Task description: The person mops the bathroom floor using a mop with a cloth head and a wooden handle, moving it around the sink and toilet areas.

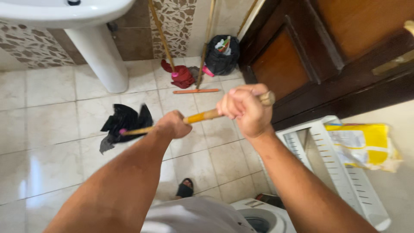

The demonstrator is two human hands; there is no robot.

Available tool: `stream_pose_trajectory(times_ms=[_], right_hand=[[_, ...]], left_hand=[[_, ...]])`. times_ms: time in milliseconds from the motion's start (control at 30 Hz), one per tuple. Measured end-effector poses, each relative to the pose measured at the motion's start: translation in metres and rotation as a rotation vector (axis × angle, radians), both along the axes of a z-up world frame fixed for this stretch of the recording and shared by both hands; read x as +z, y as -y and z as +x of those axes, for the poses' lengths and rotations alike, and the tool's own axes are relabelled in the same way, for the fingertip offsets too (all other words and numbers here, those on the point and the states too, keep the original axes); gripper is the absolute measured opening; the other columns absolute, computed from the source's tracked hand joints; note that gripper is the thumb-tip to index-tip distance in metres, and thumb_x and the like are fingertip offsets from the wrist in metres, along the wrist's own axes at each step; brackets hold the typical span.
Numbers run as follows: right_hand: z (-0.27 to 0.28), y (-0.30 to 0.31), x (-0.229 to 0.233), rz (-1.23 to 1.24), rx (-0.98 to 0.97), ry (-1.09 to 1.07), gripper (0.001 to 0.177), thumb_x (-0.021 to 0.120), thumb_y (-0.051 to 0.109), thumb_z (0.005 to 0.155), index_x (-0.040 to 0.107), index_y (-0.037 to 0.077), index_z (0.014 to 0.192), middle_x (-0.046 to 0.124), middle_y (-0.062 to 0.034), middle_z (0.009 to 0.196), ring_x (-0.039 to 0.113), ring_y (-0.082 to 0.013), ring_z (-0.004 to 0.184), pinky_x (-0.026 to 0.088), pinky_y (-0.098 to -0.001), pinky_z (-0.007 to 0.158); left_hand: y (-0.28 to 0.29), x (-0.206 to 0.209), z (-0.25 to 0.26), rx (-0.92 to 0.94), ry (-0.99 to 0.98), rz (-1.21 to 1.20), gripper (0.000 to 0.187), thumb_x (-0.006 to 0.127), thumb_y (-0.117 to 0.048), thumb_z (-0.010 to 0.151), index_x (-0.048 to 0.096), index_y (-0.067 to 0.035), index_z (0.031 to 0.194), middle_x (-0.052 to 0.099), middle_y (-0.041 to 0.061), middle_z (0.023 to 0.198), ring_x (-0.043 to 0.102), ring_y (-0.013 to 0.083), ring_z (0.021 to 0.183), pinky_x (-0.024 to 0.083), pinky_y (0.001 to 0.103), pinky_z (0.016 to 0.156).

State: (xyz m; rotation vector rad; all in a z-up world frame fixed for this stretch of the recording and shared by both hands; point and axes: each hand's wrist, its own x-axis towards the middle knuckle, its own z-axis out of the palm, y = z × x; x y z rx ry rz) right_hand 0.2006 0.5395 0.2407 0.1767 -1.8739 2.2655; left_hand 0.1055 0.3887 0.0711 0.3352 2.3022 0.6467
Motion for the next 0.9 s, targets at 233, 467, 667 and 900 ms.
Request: stream_pose_trajectory(times_ms=[233,467,667,900], right_hand=[[-0.020,0.094,-0.042,-0.025,0.144,0.088,0.041,0.046,0.006,0.093,0.036,0.007,0.053,0.036,-0.0056,0.051,0.040,-0.0199,0.052,0.049,-0.0421,0.070],[-0.087,0.206,-0.065,-0.082,0.301,0.182,0.043,0.050,0.005,0.093,0.035,0.009,0.052,0.036,-0.0043,0.050,0.038,-0.0190,0.050,0.051,-0.0434,0.071],[-0.116,0.308,-0.083,-0.012,0.503,0.256,0.041,0.052,0.010,0.092,0.039,0.007,0.053,0.039,-0.0043,0.051,0.043,-0.0193,0.054,0.052,-0.0426,0.076],[-0.109,0.366,-0.099,0.036,0.693,0.331,0.041,0.054,0.014,0.092,0.042,0.008,0.053,0.040,-0.0032,0.052,0.045,-0.0180,0.058,0.053,-0.0418,0.082]], left_hand=[[0.126,-0.037,-0.005,0.107,0.036,-0.056,0.045,0.068,-0.037,0.081,0.075,-0.013,0.119,0.073,0.016,0.117,0.069,0.0319,0.113,0.054,0.040,0.100],[0.255,-0.064,-0.036,0.211,0.055,-0.137,0.043,0.068,-0.034,0.081,0.075,-0.011,0.116,0.075,0.019,0.111,0.072,0.0328,0.105,0.057,0.039,0.095],[0.369,-0.079,-0.018,0.416,0.083,-0.173,0.039,0.069,-0.034,0.081,0.079,-0.013,0.112,0.076,0.019,0.110,0.071,0.0328,0.106,0.056,0.040,0.096],[0.427,-0.082,0.027,0.626,0.198,-0.225,0.038,0.072,-0.033,0.080,0.079,-0.017,0.113,0.076,0.014,0.113,0.072,0.0308,0.109,0.056,0.041,0.097]])
